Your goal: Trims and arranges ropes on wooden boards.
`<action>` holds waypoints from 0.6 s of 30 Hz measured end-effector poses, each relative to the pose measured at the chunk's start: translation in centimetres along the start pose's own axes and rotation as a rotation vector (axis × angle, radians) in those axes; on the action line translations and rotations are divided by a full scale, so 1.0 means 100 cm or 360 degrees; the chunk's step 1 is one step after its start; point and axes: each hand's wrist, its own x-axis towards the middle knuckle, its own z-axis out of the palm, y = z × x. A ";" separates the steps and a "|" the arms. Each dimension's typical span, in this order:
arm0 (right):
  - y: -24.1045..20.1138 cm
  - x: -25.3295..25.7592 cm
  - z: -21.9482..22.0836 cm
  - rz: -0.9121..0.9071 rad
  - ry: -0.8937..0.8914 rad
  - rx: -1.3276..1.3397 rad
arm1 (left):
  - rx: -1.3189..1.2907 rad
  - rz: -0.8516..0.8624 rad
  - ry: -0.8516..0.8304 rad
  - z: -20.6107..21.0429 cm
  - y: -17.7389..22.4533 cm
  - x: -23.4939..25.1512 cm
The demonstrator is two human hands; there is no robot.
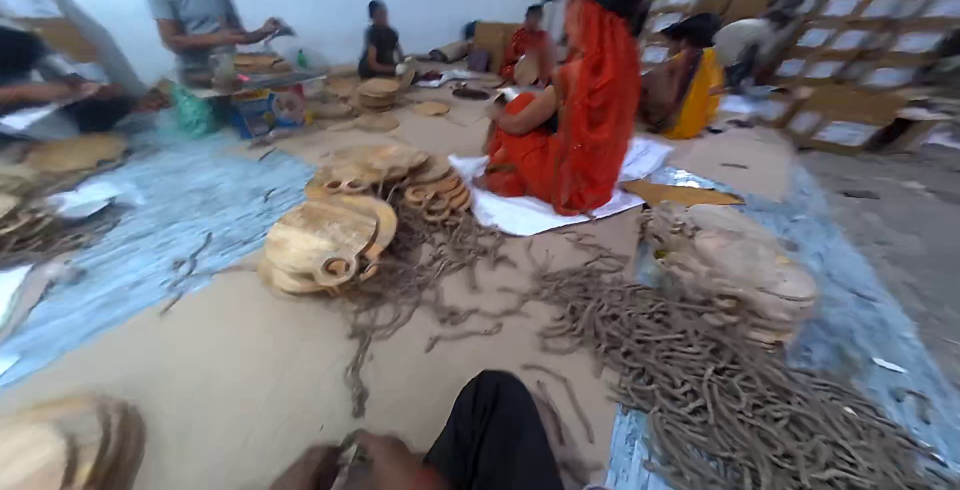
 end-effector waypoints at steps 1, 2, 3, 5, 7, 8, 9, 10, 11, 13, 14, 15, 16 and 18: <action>0.002 0.002 0.000 -0.0006 0.0000 0.0070 | -0.0017 -0.0016 0.0026 0.006 -0.006 0.005; 0.005 0.006 0.000 -0.0013 0.0025 0.0135 | -0.0040 -0.0045 0.0021 0.010 -0.009 0.008; 0.007 0.010 -0.002 0.0004 0.0034 0.0175 | -0.0089 -0.0078 -0.0017 0.011 -0.010 0.009; 0.010 0.019 -0.009 0.0069 0.0010 0.0140 | -0.0252 -0.0139 -0.0067 0.016 -0.013 0.013; 0.018 0.028 -0.010 0.0080 -0.0007 0.0074 | -0.0500 -0.0210 -0.0026 0.026 -0.020 0.016; 0.021 0.032 -0.012 0.0069 -0.0022 0.0059 | -0.0613 -0.0250 -0.0010 0.029 -0.024 0.019; 0.022 0.035 -0.014 0.0063 -0.0033 0.0057 | -0.0721 -0.0288 -0.0003 0.031 -0.026 0.021; 0.023 0.038 -0.015 0.0064 -0.0049 0.0057 | -0.0810 -0.0324 -0.0010 0.033 -0.027 0.022; 0.024 0.040 -0.016 0.0075 -0.0061 0.0048 | -0.0877 -0.0357 -0.0023 0.033 -0.028 0.024; 0.025 0.048 -0.018 0.0109 -0.0066 0.0008 | -0.0952 -0.0404 -0.0042 0.033 -0.029 0.030; 0.027 0.051 -0.018 0.0132 -0.0062 -0.0011 | -0.0972 -0.0431 -0.0059 0.032 -0.029 0.033; 0.029 0.053 -0.017 0.0158 -0.0050 -0.0025 | -0.0982 -0.0468 -0.0094 0.031 -0.029 0.036; 0.031 0.054 -0.015 0.0192 -0.0043 -0.0045 | -0.0980 -0.0513 -0.0125 0.031 -0.029 0.037; 0.034 0.056 -0.010 0.0229 -0.0038 -0.0105 | -0.0961 -0.0624 -0.0151 0.034 -0.030 0.039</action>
